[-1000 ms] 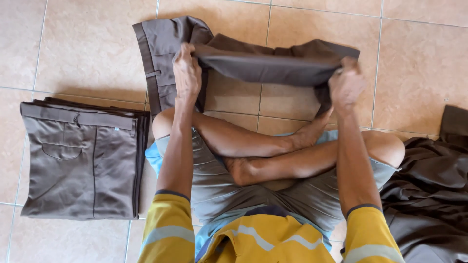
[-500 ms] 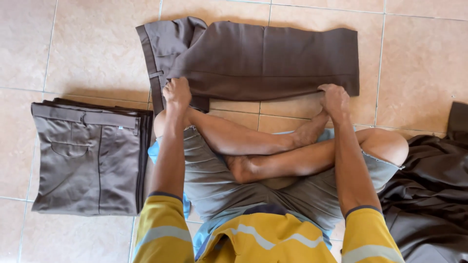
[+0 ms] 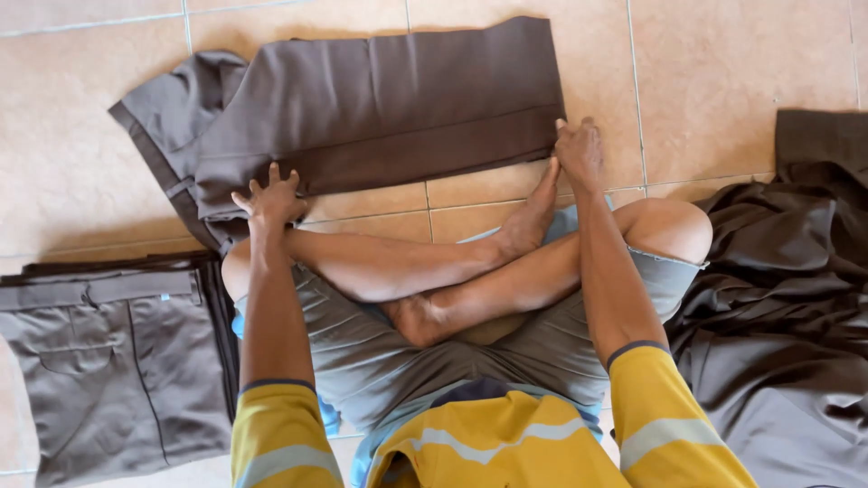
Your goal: Folding brown pants into neat rectangles while sitting on the floor and stacking them.
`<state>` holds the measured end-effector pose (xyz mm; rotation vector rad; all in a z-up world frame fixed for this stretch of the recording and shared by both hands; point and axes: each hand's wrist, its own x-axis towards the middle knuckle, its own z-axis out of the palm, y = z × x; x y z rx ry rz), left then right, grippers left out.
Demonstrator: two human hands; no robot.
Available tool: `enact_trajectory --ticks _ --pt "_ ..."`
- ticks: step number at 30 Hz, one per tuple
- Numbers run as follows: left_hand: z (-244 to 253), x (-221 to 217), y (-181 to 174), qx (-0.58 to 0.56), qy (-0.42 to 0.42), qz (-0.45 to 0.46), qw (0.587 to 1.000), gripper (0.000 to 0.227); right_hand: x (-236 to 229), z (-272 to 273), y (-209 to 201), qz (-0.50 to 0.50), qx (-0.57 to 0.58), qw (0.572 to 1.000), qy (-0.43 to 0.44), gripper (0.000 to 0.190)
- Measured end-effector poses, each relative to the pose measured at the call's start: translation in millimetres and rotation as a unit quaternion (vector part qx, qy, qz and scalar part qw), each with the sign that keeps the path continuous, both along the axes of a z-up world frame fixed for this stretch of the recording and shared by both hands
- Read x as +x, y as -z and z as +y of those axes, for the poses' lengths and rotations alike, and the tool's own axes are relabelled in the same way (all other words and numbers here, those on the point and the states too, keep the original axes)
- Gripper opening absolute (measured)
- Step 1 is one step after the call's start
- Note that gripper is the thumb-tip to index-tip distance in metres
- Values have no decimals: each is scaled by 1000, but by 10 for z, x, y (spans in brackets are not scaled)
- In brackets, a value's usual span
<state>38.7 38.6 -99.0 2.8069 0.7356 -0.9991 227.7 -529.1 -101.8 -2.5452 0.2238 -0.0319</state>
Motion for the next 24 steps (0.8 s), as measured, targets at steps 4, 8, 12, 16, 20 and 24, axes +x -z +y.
enact_trajectory --ticks 4,8,12,16,20,24 --pt "-227 -54 -216 13 -31 -31 999 74 203 -85 573 73 87 993 24 39" --pt "133 19 13 24 -62 -11 998 85 193 -117 686 57 102 993 -27 33" --pt "-156 -20 65 105 -47 -49 992 74 -3 108 133 98 165 981 -21 52" --pt "-615 -94 -310 100 62 -299 947 55 115 149 251 142 185 971 -59 36" --pt "-562 -165 -143 6 103 -266 958 46 247 72 428 137 292 947 4 36" --pt "-468 -125 87 -53 52 -273 959 45 133 192 54 154 328 932 0 44"
